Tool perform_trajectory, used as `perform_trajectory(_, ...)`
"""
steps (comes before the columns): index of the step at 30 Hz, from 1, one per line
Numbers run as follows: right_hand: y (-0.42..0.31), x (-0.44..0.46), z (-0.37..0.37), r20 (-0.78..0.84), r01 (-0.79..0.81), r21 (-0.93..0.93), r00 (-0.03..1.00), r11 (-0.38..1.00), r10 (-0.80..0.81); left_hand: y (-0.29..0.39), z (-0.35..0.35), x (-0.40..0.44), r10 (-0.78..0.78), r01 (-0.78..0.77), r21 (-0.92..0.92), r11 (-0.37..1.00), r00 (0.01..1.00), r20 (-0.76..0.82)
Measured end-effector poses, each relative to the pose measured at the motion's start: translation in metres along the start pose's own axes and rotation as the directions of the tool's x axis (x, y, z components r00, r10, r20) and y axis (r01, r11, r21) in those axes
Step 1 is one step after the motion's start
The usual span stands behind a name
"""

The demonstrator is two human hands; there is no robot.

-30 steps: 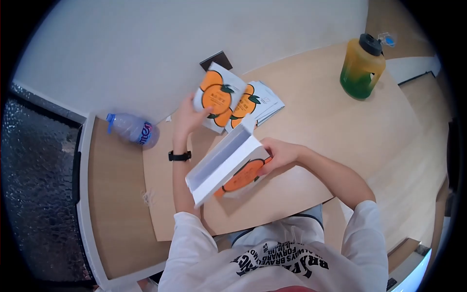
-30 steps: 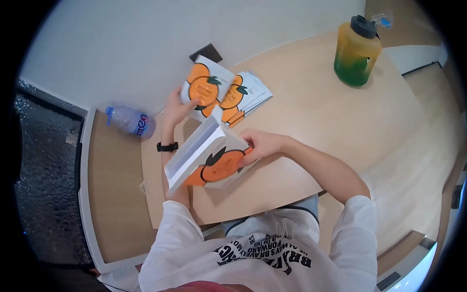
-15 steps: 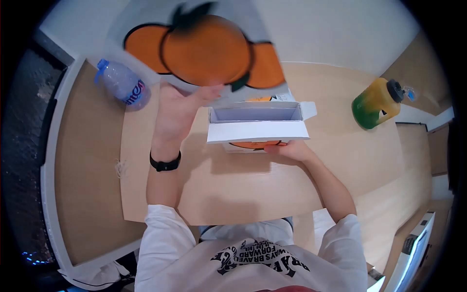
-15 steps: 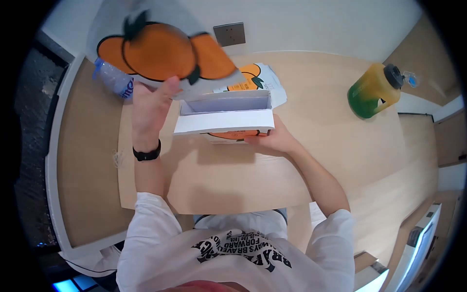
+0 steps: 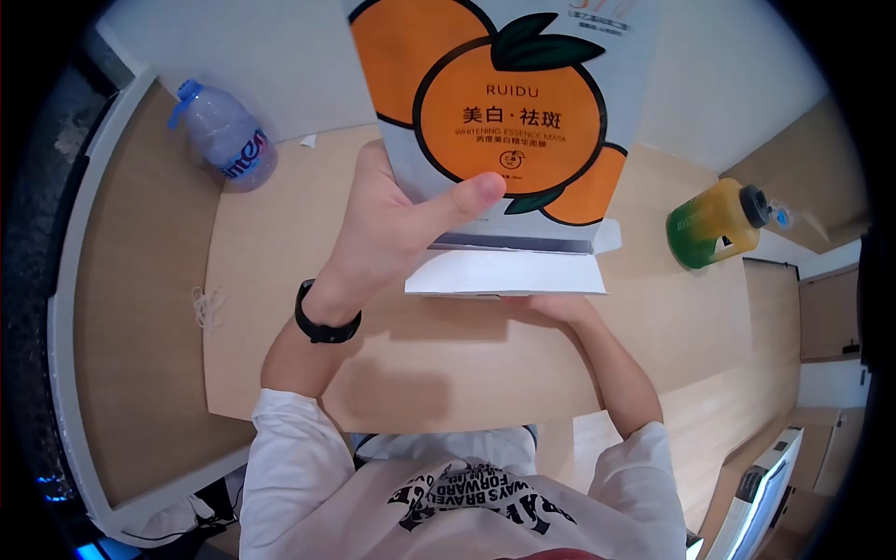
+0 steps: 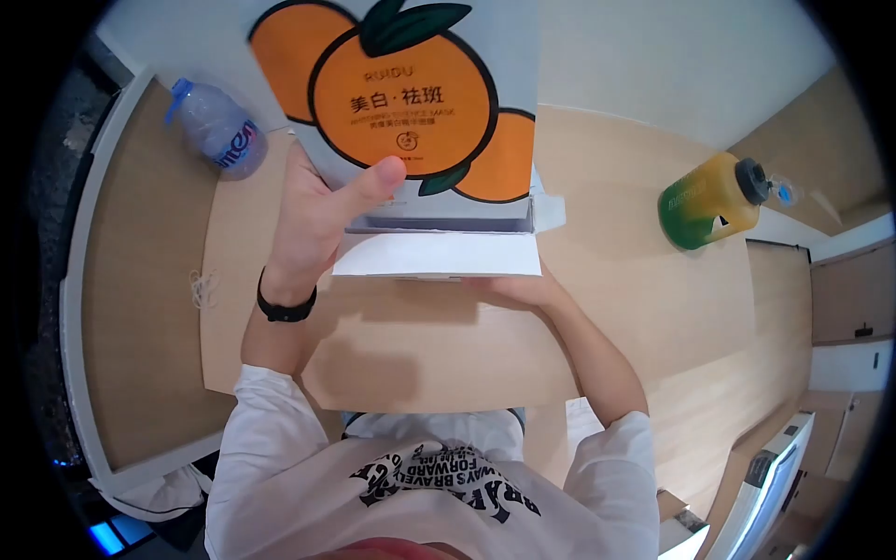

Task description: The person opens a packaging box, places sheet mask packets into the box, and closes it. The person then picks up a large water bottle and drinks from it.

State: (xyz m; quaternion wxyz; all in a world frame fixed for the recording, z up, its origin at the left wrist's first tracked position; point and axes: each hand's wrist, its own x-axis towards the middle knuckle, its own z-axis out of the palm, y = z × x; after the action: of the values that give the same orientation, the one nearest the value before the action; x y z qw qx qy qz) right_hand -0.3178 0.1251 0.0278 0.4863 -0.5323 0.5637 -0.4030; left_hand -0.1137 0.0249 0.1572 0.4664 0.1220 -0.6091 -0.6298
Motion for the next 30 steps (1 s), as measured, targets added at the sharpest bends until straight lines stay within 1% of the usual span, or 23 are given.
perform_trajectory(2,-0.001,0.001,-0.003,0.053,-0.01,-0.132,0.998,0.991,0.017,-0.006,-0.004,0.0,0.022,-0.023,0.099,0.995,1.0,0.017)
perform_trajectory(4,0.006,0.0,-0.005,0.055,0.029,-0.11,0.998,0.994,-0.023,-0.005,-0.002,0.0,-0.002,0.0,0.096,0.995,1.0,0.016)
perform_trajectory(6,0.011,0.0,-0.006,0.03,0.075,-0.038,0.997,0.996,-0.073,-0.003,-0.002,0.0,-0.015,0.012,0.106,0.994,0.999,0.033)
perform_trajectory(8,0.013,0.001,-0.002,-0.033,0.129,0.087,0.991,0.988,-0.127,-0.001,-0.003,0.001,-0.025,0.016,0.131,0.991,0.997,0.075)
perform_trajectory(11,0.025,0.002,-0.007,-0.03,0.063,-0.02,0.998,0.998,-0.064,0.002,-0.001,-0.001,-0.024,0.012,0.157,0.988,0.997,0.073)
perform_trajectory(14,0.012,0.003,-0.005,-0.008,-0.007,-0.096,1.0,0.995,0.006,0.004,-0.003,0.0,-0.054,0.04,0.2,0.979,0.996,0.064)
perform_trajectory(16,0.024,0.001,-0.004,-0.01,0.094,0.025,0.996,0.995,-0.094,0.005,-0.003,0.0,-0.062,0.047,0.225,0.973,0.996,0.059)
perform_trajectory(18,0.04,0.002,-0.005,-0.018,0.143,0.109,0.99,0.984,-0.142,0.007,-0.002,-0.001,-0.072,0.06,0.229,0.972,0.996,0.043)
perform_trajectory(20,0.05,0.003,-0.006,-0.023,0.154,0.136,0.988,0.979,-0.152,0.01,0.001,-0.004,-0.082,0.076,0.216,0.973,0.996,0.018)
perform_trajectory(21,0.049,0.004,-0.006,-0.025,0.163,0.138,0.987,0.977,-0.162,0.009,0.003,-0.005,-0.058,0.057,0.212,0.976,0.998,-0.002)
perform_trajectory(23,0.044,0.004,-0.006,-0.013,0.187,0.071,0.982,0.98,-0.186,0.009,0.004,-0.008,-0.01,0.019,0.208,0.978,0.999,-0.045)
perform_trajectory(25,0.036,0.004,-0.008,0.013,0.181,-0.053,0.983,0.982,-0.181,0.01,0.003,-0.008,-0.01,0.014,0.207,0.978,1.0,-0.018)
perform_trajectory(27,0.021,0.001,-0.002,-0.041,0.068,-0.089,0.997,0.994,-0.072,0.012,0.001,-0.008,-0.009,0.009,0.227,0.974,1.0,-0.002)
perform_trajectory(29,0.021,0.0,-0.001,-0.047,0.082,-0.033,0.995,0.996,-0.083,0.012,0.001,-0.008,-0.003,0.0,0.269,0.963,1.0,0.011)
perform_trajectory(30,0.018,0.001,-0.001,-0.052,0.092,-0.005,0.994,0.996,-0.092,0.013,0.001,-0.007,-0.03,0.028,0.286,0.958,1.0,0.003)
